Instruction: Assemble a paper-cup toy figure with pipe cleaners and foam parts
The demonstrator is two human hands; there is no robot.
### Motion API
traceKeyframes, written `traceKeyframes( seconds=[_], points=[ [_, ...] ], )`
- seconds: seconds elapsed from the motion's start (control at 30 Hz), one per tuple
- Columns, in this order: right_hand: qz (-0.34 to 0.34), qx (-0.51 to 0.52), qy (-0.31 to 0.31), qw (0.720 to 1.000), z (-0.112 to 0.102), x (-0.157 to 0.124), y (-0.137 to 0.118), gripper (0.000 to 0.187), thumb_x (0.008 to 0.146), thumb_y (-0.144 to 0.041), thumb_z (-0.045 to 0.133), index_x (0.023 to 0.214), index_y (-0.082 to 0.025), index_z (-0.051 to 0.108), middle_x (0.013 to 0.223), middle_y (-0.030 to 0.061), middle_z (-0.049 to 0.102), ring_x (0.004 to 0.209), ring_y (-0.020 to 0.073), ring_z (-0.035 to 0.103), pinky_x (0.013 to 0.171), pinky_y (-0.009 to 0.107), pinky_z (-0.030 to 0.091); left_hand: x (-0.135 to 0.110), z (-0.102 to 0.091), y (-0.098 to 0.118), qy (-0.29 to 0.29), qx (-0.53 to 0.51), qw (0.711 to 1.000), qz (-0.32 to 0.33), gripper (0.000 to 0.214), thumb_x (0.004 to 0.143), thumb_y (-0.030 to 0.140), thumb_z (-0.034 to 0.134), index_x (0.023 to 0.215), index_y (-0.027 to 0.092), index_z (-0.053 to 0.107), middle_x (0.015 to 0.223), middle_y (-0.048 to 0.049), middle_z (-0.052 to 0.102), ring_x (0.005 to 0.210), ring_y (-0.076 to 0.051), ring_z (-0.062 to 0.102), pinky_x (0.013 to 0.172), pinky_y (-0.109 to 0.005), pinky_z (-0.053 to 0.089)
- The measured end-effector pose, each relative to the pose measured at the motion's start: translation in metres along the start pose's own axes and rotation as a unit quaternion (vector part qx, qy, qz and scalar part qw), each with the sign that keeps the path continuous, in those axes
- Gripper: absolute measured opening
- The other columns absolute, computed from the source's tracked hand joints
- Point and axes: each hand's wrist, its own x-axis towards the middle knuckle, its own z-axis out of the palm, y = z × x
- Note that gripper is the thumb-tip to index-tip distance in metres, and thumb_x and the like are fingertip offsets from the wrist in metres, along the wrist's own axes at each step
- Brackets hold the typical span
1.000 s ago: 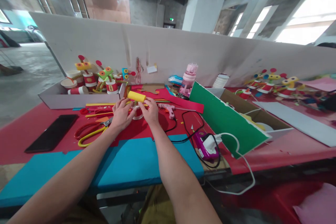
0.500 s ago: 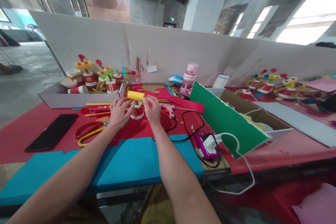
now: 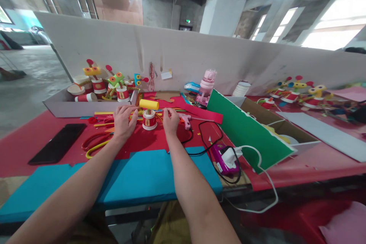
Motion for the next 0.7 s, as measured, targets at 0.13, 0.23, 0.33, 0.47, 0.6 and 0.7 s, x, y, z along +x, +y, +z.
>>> traceKeyframes(
  seconds=[0.13,0.23,0.33,0.47,0.6,0.7],
  points=[
    [0.018,-0.003,-0.004,1.000,0.000,0.000,0.000,0.030,0.086,-0.038,0.048,0.079,-0.018,0.069,0.078,0.0055,0.070,0.076,0.0207,0.061,0.073,0.030,0.045,0.000,-0.001,0.000,-0.003,0.000,1.000,0.000,0.029,0.094,0.035,0.043,0.101,0.022,0.068,0.111,-0.0051,0.068,0.109,-0.023,0.052,0.096,-0.040,0.036],
    [0.023,-0.011,0.002,1.000,-0.002,-0.001,-0.005,0.033,0.087,-0.042,0.047,0.076,-0.018,0.066,0.074,0.0043,0.068,0.070,0.0192,0.058,0.069,0.029,0.043,-0.001,0.001,-0.001,-0.004,-0.004,1.000,0.010,0.028,0.093,0.034,0.044,0.102,0.022,0.068,0.110,-0.0055,0.068,0.109,-0.024,0.052,0.095,-0.040,0.035],
    [0.024,-0.014,0.013,1.000,-0.004,-0.003,-0.012,0.038,0.089,-0.045,0.044,0.067,-0.018,0.060,0.064,0.0013,0.062,0.062,0.0157,0.052,0.063,0.027,0.038,-0.002,0.003,-0.001,0.002,-0.002,1.000,0.023,0.025,0.093,0.034,0.045,0.095,0.021,0.067,0.106,-0.0057,0.069,0.106,-0.024,0.052,0.091,-0.039,0.036],
    [0.019,-0.009,0.021,1.000,-0.005,-0.005,-0.020,0.044,0.091,-0.048,0.043,0.060,-0.019,0.052,0.057,-0.0010,0.054,0.057,0.0129,0.048,0.060,0.026,0.035,-0.002,0.006,-0.003,0.002,0.020,0.999,0.034,0.031,0.096,0.033,0.041,0.078,0.020,0.062,0.096,-0.0063,0.069,0.099,-0.024,0.053,0.085,-0.038,0.035],
    [0.000,-0.019,0.015,1.000,-0.005,-0.008,-0.027,0.045,0.092,-0.050,0.042,0.060,-0.019,0.051,0.052,-0.0032,0.047,0.053,0.0117,0.042,0.055,0.025,0.031,-0.003,0.009,-0.005,-0.019,0.051,0.998,0.027,0.028,0.096,0.030,0.039,0.077,0.020,0.058,0.088,-0.0076,0.066,0.094,-0.025,0.052,0.079,-0.038,0.033],
    [-0.030,-0.028,-0.002,0.999,-0.006,-0.011,-0.033,0.046,0.093,-0.048,0.042,0.059,-0.019,0.049,0.052,-0.0038,0.044,0.053,0.0109,0.039,0.055,0.025,0.030,-0.004,0.011,-0.005,-0.028,0.054,0.998,0.026,0.018,0.093,0.023,0.043,0.082,0.020,0.056,0.089,-0.0072,0.066,0.093,-0.025,0.051,0.076,-0.037,0.032]
  ],
)
